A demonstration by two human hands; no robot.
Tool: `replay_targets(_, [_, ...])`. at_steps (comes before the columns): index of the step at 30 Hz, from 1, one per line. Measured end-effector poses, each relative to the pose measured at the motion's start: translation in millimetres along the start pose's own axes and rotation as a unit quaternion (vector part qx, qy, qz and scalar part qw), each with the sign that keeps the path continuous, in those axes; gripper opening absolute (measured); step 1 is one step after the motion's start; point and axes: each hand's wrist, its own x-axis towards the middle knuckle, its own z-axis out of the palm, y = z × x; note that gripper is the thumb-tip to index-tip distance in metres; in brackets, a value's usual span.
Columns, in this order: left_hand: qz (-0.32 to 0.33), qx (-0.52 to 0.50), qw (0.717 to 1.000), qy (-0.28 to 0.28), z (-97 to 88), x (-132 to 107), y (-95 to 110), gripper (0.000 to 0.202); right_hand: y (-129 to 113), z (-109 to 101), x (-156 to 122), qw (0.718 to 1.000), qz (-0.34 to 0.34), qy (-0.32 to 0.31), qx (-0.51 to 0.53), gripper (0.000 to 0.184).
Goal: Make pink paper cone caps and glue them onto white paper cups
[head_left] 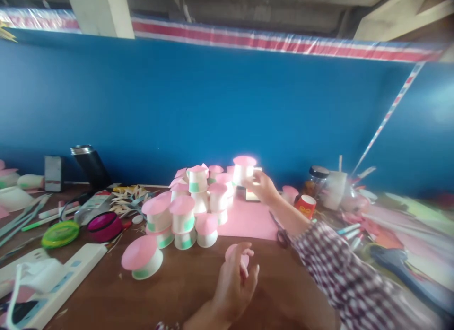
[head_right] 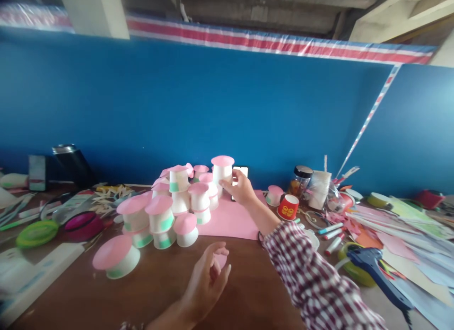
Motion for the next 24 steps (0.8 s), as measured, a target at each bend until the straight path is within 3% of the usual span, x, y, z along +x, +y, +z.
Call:
replay_targets(5, [0.054,0.04,0.997,-0.026,-2.0,0.0,-3.8,0.043,2.1,41.8,39.0,1.0,-0.012,0.028,0.005,0.038])
replay_targets(10, [0.058,0.044,0.996,-0.048,-0.7,0.5,-5.3,0.044,19.4,67.9,51.2,1.0,-0.018,0.01,0.005,0.04])
replay_targets(17, [0.032,0.025,0.998,-0.058,0.3,-0.4,-7.4,0.047,32.8,73.6,50.1,1.0,-0.017,0.005,-0.01,0.047])
replay_targets(24, [0.037,0.009,0.998,-0.054,1.4,-1.7,-9.4,0.049,34.1,70.1,51.8,0.998,-0.046,-0.023,-0.025,0.039])
